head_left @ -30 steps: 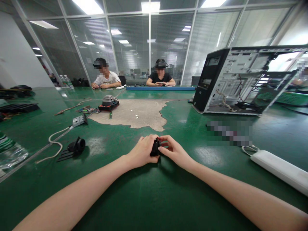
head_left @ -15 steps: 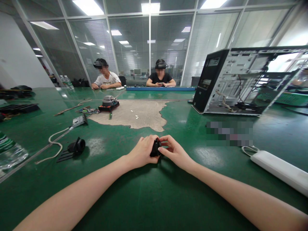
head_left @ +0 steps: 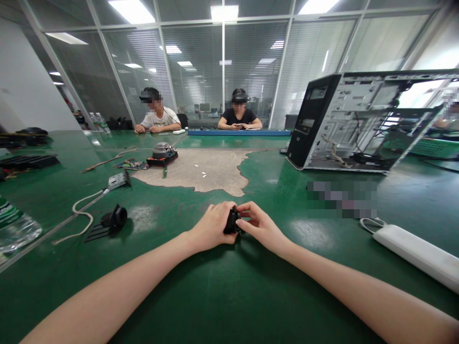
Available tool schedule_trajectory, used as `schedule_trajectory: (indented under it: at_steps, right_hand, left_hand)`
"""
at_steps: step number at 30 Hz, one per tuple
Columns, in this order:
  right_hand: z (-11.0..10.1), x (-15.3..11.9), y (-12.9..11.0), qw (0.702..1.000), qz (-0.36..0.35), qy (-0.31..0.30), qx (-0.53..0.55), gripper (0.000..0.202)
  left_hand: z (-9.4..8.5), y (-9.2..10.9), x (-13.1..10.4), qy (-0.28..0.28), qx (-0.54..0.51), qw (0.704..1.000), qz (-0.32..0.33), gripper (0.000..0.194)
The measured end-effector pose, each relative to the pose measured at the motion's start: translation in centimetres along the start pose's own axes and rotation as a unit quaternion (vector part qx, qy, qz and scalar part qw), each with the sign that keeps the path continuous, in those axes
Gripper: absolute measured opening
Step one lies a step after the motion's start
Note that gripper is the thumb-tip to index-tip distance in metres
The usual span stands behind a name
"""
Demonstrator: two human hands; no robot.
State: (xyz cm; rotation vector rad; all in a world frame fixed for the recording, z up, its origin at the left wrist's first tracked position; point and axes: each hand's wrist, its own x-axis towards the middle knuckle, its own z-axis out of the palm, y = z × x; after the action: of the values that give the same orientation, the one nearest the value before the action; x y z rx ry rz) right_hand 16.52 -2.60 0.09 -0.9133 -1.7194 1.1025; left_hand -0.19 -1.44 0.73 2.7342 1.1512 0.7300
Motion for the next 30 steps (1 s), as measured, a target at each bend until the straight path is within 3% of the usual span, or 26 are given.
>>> schedule_trajectory:
  at_steps: [4,13,23,30]
  right_hand:
    - [-0.07,0.06,0.07,0.999,0.028,-0.018,-0.003,0.025]
    - [0.01,-0.01,-0.24,1.000,-0.018,0.003,0.000,0.016]
    - [-0.05,0.15,0.01,0.999,0.030,-0.015,0.008,0.025]
    - [-0.09,-0.09,-0.23,1.000,-0.021,0.001,0.005,0.016]
  left_hand:
    - [0.04,-0.11,-0.02,0.003,-0.004,1.000,0.006,0.055]
    - [-0.05,-0.04,-0.07,0.004,0.007,1.000,0.008,0.054]
    - [0.25,-0.22,-0.02,0.006,0.003,1.000,0.006,0.056]
    - [0.12,-0.10,-0.08,0.006,0.007,1.000,0.009,0.055]
